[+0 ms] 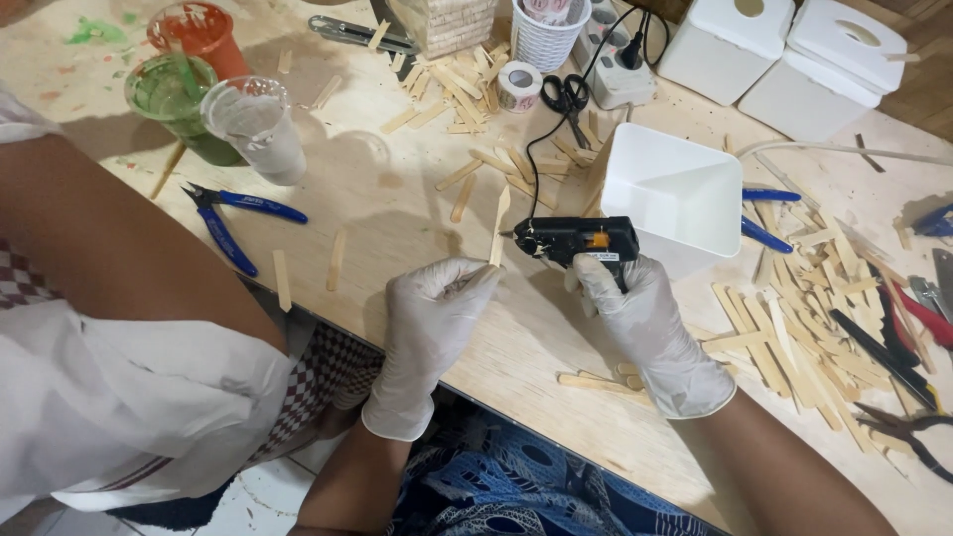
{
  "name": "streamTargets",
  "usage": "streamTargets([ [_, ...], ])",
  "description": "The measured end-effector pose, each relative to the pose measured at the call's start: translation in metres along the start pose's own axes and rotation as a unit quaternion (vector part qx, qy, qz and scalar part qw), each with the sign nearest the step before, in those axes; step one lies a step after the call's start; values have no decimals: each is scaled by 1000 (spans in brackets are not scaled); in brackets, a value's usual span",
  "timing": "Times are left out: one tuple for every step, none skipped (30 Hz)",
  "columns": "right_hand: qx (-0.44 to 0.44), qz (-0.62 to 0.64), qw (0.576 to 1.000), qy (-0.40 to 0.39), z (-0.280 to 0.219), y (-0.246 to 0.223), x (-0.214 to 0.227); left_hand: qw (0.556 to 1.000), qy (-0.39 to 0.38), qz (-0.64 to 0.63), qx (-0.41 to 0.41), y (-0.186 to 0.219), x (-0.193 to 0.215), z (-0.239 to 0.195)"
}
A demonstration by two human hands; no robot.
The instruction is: The person is gluing popsicle sticks onto a white plastic container to create a decorative exterior.
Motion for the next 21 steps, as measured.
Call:
streamTargets([
  [0, 0, 1000, 0, 0, 0, -1, 1000, 0, 0, 0, -1, 0, 0],
  [1, -3, 1000, 0, 0, -1, -1, 1000, 1, 0, 1, -1, -1, 0],
  [3, -6, 1000, 1, 1, -2, -2, 1000, 3, -1, 1, -2, -1, 0],
  [3, -6, 1000, 1, 1, 1, -2, 1000, 2, -1, 1, -2, -1, -1],
  [5, -12, 1000, 0, 1, 3, -2, 1000, 3, -11, 3, -2, -1, -1],
  [8, -18, 1000, 0, 1, 6, -2, 1000, 3, -22, 4, -2, -1, -2],
  [8, -18, 1000, 0, 1, 3, -2, 1000, 3, -22, 4, -4, 0, -1],
  [8, -18, 1000, 1, 0, 1, -1, 1000, 6, -16, -3, -4, 1, 0],
  [9, -17, 1000, 2, -1, -2, -1, 1000, 10, -10, -10, -4, 2, 2],
  [9, -17, 1000, 2, 0, -1, -3, 1000, 9, -10, -10, -5, 1, 2],
  [10, -26, 1000, 11, 0, 0, -3, 1000, 17, 8, -10, -6, 1, 3],
  [11, -34, 999, 19, 0, 1, -4, 999, 24, 26, -10, -7, 2, 3],
  [11, -34, 999, 19, -2, -9, -5, 999, 24, 26, -10, -6, 3, 4],
  [25, -41, 999, 21, -3, -21, -5, 999, 25, 32, -5, -5, 3, 5],
  [39, -47, 998, 22, -4, -32, -6, 999, 25, 37, 0, -4, 4, 6],
  [39, -47, 998, 23, -6, -32, -6, 999, 25, 37, 0, -1, 2, 3],
  [51, -55, 997, 21, -7, -33, -6, 999, 26, 37, -1, 3, 1, 1],
  [63, -62, 996, 19, -9, -34, -7, 999, 27, 37, -2, 6, 0, -1],
  [63, -62, 996, 20, -11, -33, -7, 999, 27, 37, -2, 6, 1, -1],
  [80, -73, 994, 17, -13, -33, -7, 999, 33, 41, 14, 3, 3, -2],
  [98, -84, 992, 15, -15, -34, -7, 998, 39, 46, 30, 1, 4, -2],
])
Point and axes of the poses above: each hand's wrist, its own z-axis towards the middle knuckle, its own x-axis out of the back of the hand, y = z × x, the point moved 5 cm from there along z, towards the middle knuckle, and after that the axes turned 3 degrees about x, right-handed, at the moved point
